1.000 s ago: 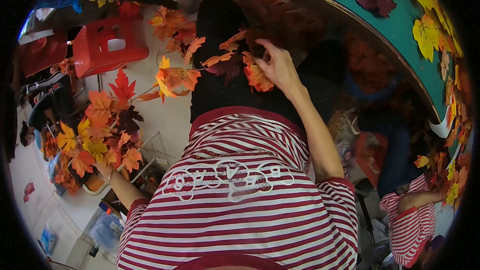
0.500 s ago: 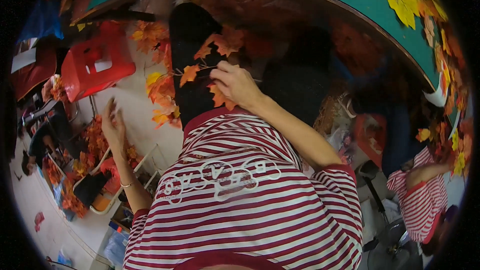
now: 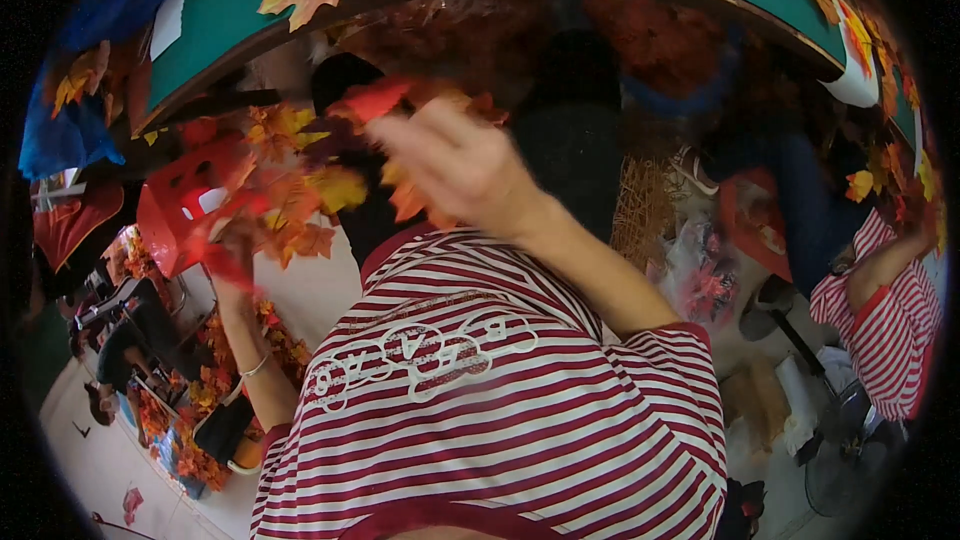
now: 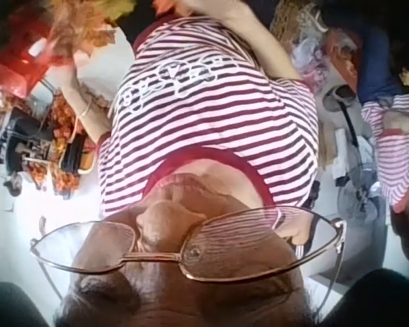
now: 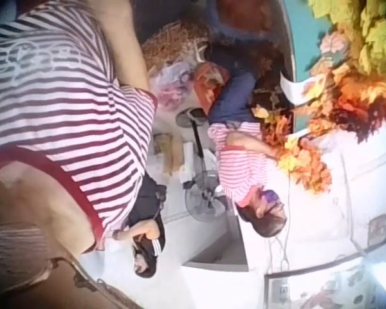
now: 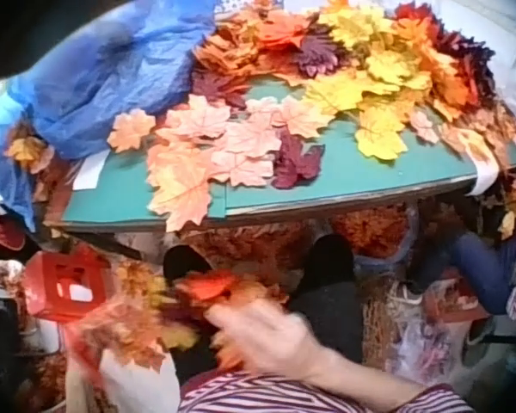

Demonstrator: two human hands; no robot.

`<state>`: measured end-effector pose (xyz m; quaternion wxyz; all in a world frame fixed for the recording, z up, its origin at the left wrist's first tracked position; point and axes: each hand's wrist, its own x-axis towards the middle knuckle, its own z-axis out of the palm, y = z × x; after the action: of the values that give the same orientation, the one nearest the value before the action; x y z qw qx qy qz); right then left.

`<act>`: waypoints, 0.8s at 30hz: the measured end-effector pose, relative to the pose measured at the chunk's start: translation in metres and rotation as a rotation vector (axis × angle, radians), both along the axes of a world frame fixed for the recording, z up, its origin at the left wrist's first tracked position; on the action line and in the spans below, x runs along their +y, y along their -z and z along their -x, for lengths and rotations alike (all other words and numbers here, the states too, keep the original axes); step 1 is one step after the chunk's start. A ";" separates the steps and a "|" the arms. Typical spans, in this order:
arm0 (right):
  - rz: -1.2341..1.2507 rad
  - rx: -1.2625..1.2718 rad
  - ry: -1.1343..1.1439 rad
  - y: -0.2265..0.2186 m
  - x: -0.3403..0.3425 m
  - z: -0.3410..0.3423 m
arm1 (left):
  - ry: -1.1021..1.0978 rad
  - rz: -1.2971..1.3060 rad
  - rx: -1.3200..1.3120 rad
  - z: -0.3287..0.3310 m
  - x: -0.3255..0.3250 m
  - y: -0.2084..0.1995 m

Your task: The person attaches artificial leaves onto plastic stems by hand, arranging them to create decorative garlands.

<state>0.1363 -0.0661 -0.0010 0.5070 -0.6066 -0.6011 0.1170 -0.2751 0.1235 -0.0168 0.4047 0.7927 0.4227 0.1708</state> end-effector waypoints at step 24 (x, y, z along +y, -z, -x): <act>0.526 0.382 -0.065 0.182 0.112 -0.051 | -0.762 0.441 -0.467 0.287 -0.051 0.006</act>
<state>0.1874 0.0460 -0.1832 0.4327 -0.6642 -0.4634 0.3962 -0.5621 0.0726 -0.0231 0.5554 0.4182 0.6064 0.3858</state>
